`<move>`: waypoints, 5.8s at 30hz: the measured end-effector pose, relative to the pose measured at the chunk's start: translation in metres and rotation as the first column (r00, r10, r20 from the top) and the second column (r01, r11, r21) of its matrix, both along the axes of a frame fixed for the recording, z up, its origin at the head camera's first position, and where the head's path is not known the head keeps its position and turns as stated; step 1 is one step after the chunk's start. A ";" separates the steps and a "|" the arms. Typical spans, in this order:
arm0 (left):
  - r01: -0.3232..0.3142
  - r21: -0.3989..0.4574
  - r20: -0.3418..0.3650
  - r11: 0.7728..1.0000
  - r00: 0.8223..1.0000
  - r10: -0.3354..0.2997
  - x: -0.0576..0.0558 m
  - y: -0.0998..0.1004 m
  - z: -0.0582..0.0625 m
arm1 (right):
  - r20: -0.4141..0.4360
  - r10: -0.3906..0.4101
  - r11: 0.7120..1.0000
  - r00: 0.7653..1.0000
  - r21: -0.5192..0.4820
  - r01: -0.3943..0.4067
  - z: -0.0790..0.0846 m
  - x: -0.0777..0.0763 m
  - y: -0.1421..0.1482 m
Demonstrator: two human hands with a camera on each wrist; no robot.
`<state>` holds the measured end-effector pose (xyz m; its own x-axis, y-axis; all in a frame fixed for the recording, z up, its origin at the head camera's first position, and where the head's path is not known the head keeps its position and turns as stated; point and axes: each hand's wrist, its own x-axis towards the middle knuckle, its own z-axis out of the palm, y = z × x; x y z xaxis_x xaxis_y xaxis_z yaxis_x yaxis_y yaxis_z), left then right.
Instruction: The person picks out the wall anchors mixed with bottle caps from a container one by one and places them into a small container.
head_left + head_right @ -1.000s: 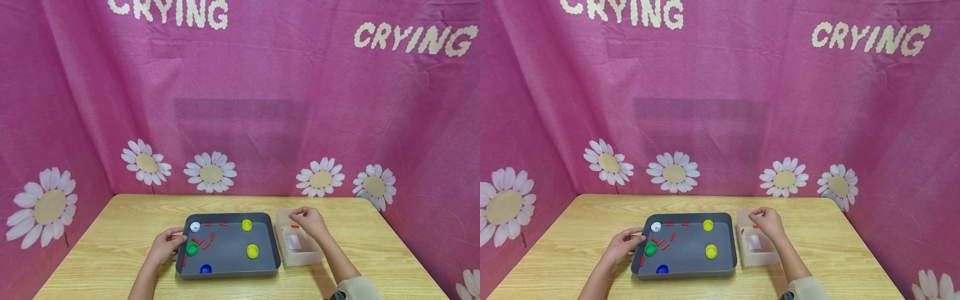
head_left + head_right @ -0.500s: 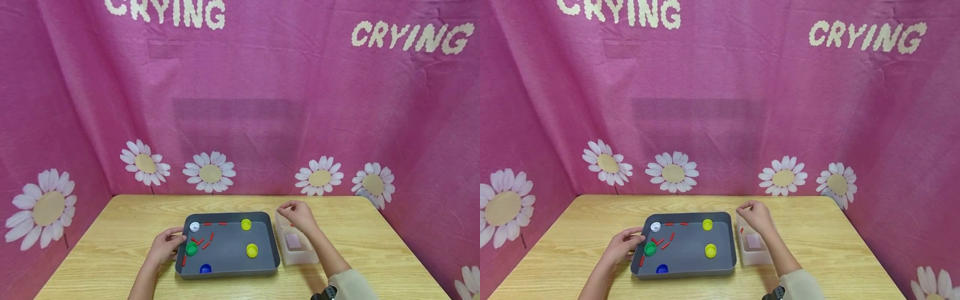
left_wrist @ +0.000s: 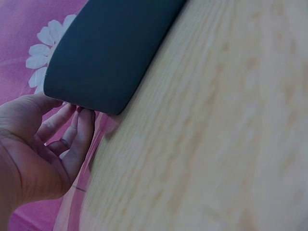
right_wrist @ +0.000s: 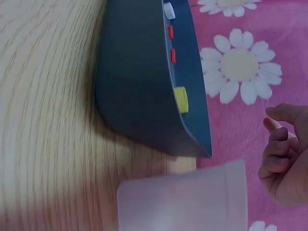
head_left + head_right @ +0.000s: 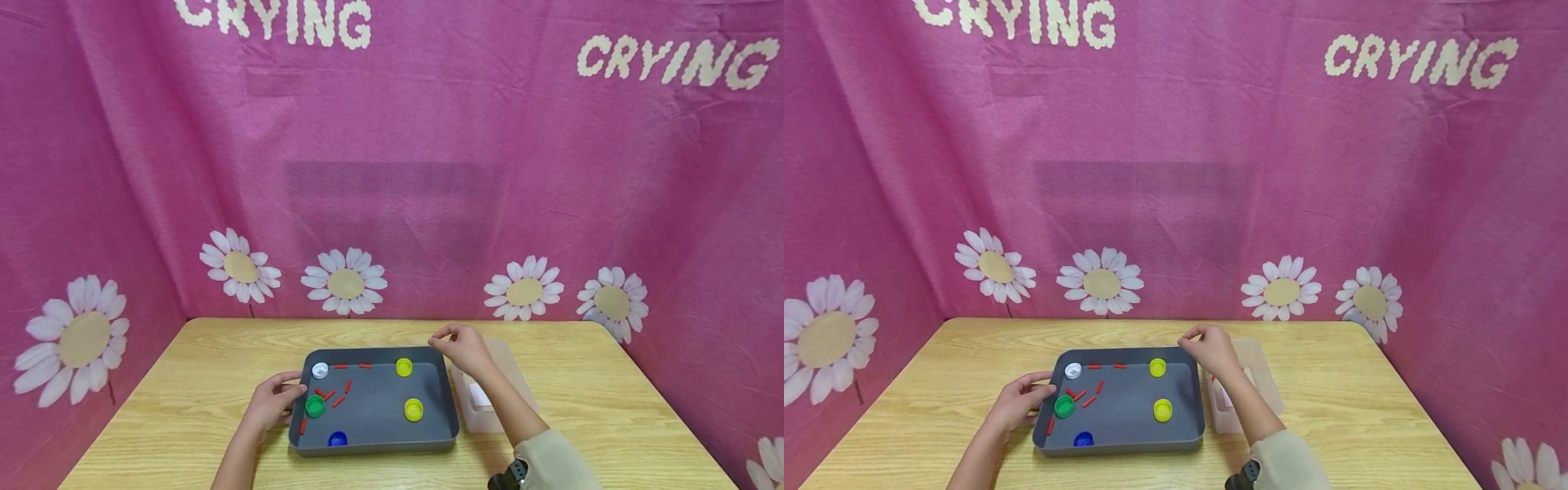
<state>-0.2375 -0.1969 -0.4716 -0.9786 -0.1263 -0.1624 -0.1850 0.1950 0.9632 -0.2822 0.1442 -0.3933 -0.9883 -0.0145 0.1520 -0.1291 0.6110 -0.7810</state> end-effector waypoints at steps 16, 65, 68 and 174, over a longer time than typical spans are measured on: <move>-0.009 -0.008 0.015 1.000 1.000 0.010 0.000 0.000 0.000 | 0.008 0.130 0.991 0.992 0.039 -0.130 -0.012 0.000 -0.045; -0.033 0.040 -0.003 0.999 0.999 0.033 0.001 0.001 0.000 | 0.079 0.160 0.959 0.984 0.223 -0.173 -0.063 -0.010 -0.120; -0.035 0.046 -0.001 0.998 0.999 0.035 0.001 0.001 0.000 | 0.077 0.161 0.951 0.984 0.256 -0.175 -0.065 -0.010 -0.121; -0.073 -0.307 -0.168 0.949 0.985 0.022 0.006 0.013 0.004 | -0.036 -0.048 0.990 0.998 0.128 0.052 -0.012 0.024 0.051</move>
